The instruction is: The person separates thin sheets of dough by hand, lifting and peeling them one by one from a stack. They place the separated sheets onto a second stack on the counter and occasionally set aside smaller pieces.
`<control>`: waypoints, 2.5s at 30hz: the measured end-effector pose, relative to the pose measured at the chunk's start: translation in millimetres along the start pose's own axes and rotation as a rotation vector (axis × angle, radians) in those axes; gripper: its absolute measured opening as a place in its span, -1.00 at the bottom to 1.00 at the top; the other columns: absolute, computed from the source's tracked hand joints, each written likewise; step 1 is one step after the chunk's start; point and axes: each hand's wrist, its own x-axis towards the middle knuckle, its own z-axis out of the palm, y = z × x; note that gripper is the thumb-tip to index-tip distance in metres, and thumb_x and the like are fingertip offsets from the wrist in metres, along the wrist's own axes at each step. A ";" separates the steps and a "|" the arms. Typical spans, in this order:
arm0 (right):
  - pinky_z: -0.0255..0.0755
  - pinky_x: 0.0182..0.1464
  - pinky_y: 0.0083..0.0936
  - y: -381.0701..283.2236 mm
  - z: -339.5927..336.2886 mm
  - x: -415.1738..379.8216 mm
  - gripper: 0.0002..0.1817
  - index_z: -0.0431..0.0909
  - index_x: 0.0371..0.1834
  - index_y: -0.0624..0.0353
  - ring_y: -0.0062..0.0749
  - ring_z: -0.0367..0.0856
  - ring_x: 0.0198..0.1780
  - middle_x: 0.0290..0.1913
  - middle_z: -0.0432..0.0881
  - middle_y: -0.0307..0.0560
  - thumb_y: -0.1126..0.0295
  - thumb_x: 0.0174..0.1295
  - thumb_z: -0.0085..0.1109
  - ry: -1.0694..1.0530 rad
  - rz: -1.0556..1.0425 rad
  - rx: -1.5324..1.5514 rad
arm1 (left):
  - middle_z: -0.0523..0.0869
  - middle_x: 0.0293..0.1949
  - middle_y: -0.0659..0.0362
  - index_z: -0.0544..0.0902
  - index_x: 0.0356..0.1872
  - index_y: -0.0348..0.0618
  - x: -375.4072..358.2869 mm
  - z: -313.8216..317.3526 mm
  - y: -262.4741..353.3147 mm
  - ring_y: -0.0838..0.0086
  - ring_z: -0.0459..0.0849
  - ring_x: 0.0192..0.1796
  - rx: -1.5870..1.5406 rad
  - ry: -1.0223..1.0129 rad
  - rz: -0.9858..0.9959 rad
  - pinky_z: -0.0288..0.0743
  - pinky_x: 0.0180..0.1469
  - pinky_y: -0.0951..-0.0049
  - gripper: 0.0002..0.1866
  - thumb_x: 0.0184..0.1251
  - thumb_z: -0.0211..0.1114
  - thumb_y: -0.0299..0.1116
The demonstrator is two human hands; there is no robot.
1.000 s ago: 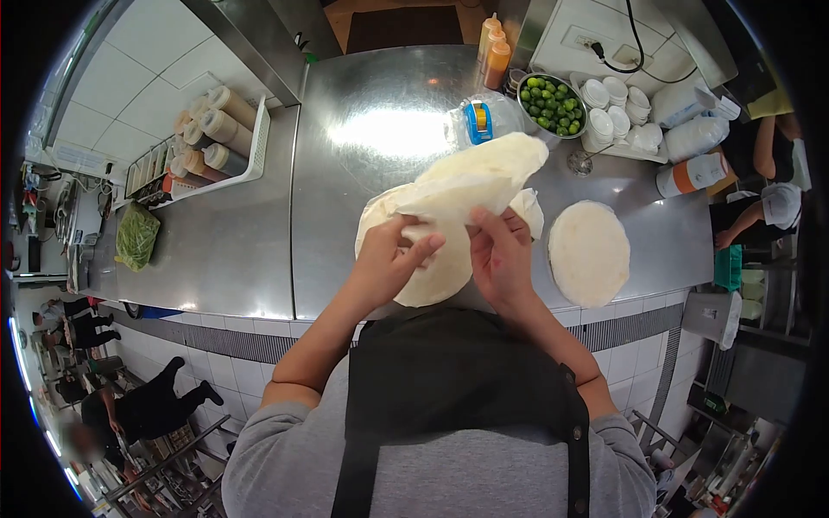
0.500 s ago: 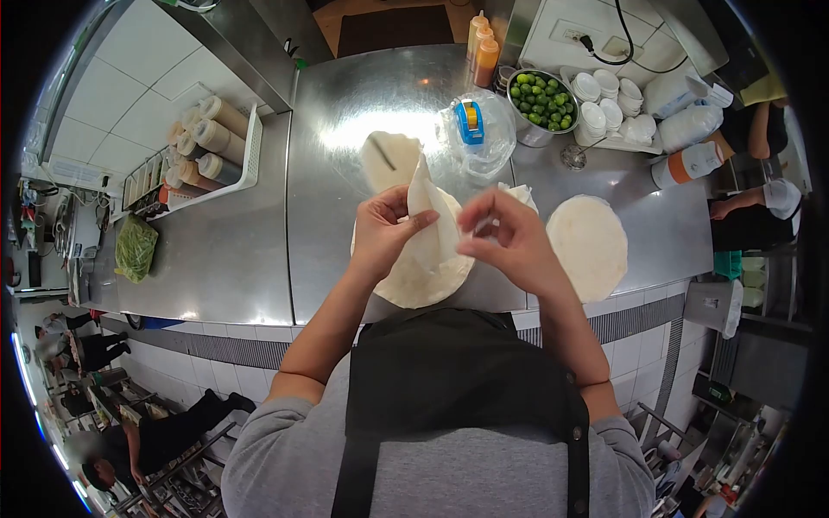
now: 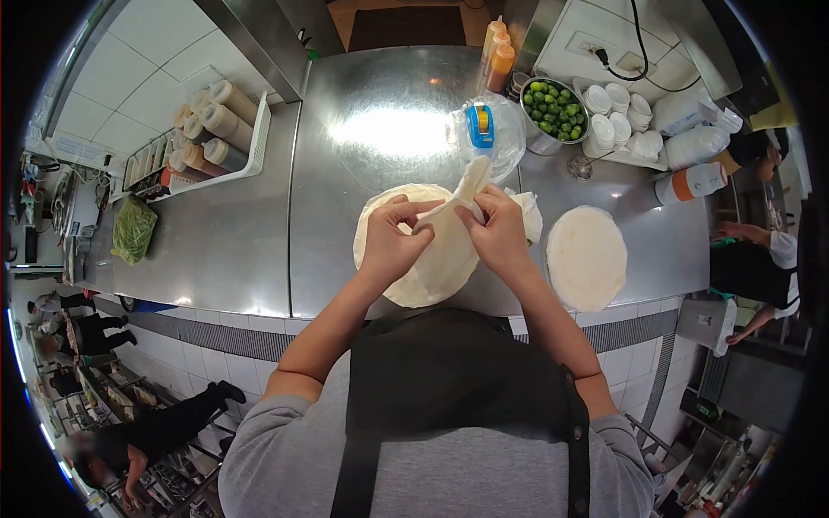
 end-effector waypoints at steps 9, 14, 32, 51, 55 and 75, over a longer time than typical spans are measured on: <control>0.51 -0.28 -0.34 -18.9 6.5 5.6 -0.84 0.52 -0.43 0.37 -0.24 0.70 -0.26 -0.28 0.66 -0.01 0.51 0.15 0.31 0.171 0.098 0.148 | 0.39 -0.50 0.31 0.77 0.08 -0.12 3.7 18.1 2.3 0.65 0.35 -0.42 0.002 0.064 0.081 0.33 -0.30 0.58 -0.46 -0.02 0.23 -0.62; 0.54 -0.28 -0.37 13.5 -0.7 10.8 -0.84 0.54 -0.32 0.35 -0.25 0.70 -0.30 -0.23 0.70 -0.01 0.48 0.18 0.31 -0.006 0.239 0.125 | 0.48 -0.50 0.28 0.76 0.10 -0.13 13.1 -14.5 -17.8 0.64 0.44 -0.39 -0.091 0.091 0.009 0.39 -0.26 0.56 -0.48 0.03 0.21 -0.60; 0.54 -0.18 -0.36 47.3 -3.4 -20.6 -0.75 0.64 -0.25 0.32 -0.28 0.67 -0.29 -0.32 0.68 0.07 0.33 0.17 0.38 -0.111 0.298 0.240 | 0.80 -0.03 0.05 0.71 0.13 -0.27 22.7 -24.8 -7.2 0.51 0.72 0.00 0.011 -0.071 -0.141 0.61 0.09 0.42 -0.54 0.15 0.28 -0.72; 0.52 0.02 -0.56 35.3 -3.3 -14.6 -0.80 0.75 -0.18 0.35 -0.60 0.60 0.06 0.24 0.60 -0.21 0.41 0.30 0.32 -0.340 0.162 0.757 | 0.77 -0.10 0.05 0.62 0.17 -0.37 18.4 -43.3 -5.2 0.49 0.75 -0.08 -0.072 -0.195 -0.064 0.66 0.01 0.49 -0.49 0.12 0.45 -0.65; 0.50 0.04 -0.58 20.2 4.2 -21.8 -0.76 0.74 -0.09 0.34 -0.55 0.60 0.06 0.27 0.60 -0.15 0.41 0.28 0.34 -0.421 0.020 0.610 | 0.79 -0.19 0.08 0.64 0.10 -0.41 32.5 -31.0 11.1 0.50 0.76 -0.12 0.144 -0.200 -0.236 0.65 -0.05 0.49 -0.43 0.00 0.63 -0.49; 0.43 -0.05 -0.49 28.6 -18.6 -12.0 -0.66 0.52 -0.22 0.20 -0.51 0.54 -0.12 -0.14 0.57 -0.17 0.41 0.06 0.53 -0.034 -0.100 0.362 | 0.77 -0.13 0.13 0.66 0.12 -0.35 25.7 -18.1 1.8 0.55 0.69 -0.07 -0.169 -0.479 -0.139 0.57 0.00 0.47 -0.67 0.39 0.31 -0.44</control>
